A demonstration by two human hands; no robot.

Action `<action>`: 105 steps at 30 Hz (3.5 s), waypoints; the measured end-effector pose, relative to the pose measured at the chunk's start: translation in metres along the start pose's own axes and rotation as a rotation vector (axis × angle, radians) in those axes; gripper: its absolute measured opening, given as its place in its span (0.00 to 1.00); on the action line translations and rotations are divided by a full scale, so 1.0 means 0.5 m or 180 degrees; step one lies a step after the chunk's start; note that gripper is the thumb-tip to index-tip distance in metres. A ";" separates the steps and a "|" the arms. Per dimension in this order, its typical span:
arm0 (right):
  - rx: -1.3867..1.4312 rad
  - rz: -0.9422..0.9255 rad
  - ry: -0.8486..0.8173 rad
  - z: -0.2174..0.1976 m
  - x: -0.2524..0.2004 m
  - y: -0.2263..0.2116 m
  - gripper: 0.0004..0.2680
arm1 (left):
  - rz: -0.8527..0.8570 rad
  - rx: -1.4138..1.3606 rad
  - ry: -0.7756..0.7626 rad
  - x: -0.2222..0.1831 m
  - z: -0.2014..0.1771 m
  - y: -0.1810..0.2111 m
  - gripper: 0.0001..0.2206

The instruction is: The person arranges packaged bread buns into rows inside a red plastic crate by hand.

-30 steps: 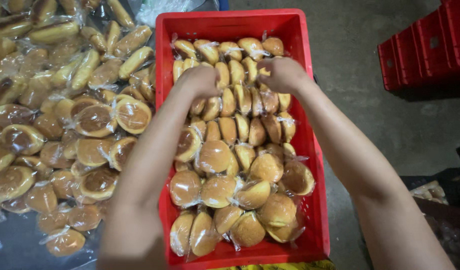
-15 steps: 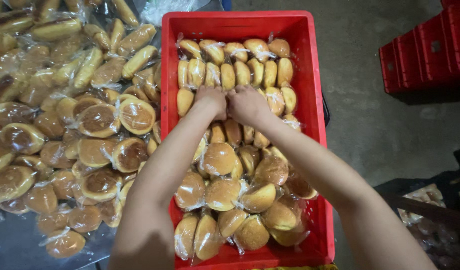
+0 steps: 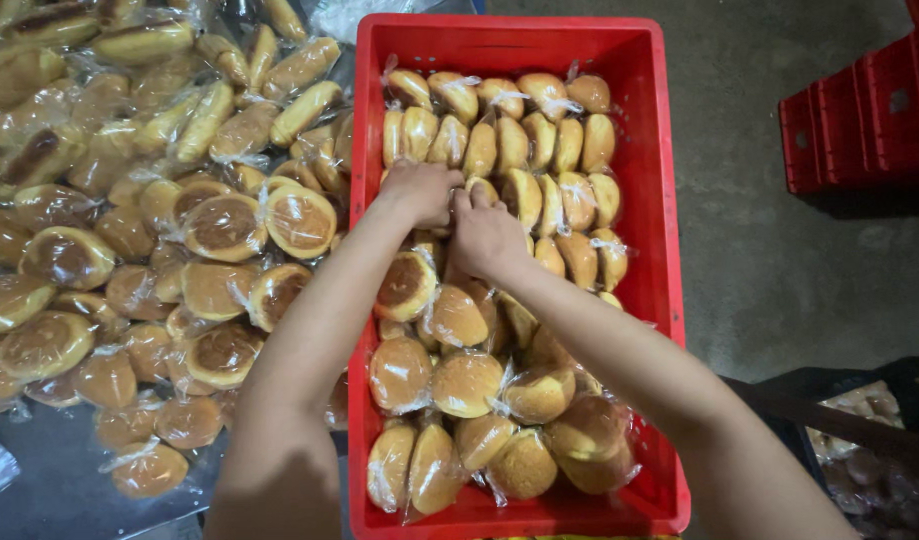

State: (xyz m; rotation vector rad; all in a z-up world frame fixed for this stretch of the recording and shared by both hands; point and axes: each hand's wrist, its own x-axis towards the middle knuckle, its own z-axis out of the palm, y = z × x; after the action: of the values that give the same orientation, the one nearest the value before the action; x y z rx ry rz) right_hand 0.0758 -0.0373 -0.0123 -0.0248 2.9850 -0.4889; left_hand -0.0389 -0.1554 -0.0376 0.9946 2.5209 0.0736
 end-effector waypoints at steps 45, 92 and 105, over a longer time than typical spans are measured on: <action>-0.0378 0.0092 0.0273 -0.106 -0.050 0.294 0.16 | 0.0073 -0.0271 0.0197 0.116 -0.010 0.277 0.38; 0.1971 -0.0358 0.0404 -0.197 -0.685 0.198 0.07 | -0.1049 -0.1675 0.2421 -0.668 0.118 0.326 0.26; 0.2125 -0.1003 -0.0345 -0.116 -0.755 0.031 0.09 | -0.0723 -0.1436 0.2260 -0.713 0.133 0.338 0.24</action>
State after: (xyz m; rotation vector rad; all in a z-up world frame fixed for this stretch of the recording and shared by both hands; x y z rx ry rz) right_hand 0.4442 0.0087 0.0798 -0.4440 2.5670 -1.4320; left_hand 0.3287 -0.2732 0.0678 0.5448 2.9956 1.0372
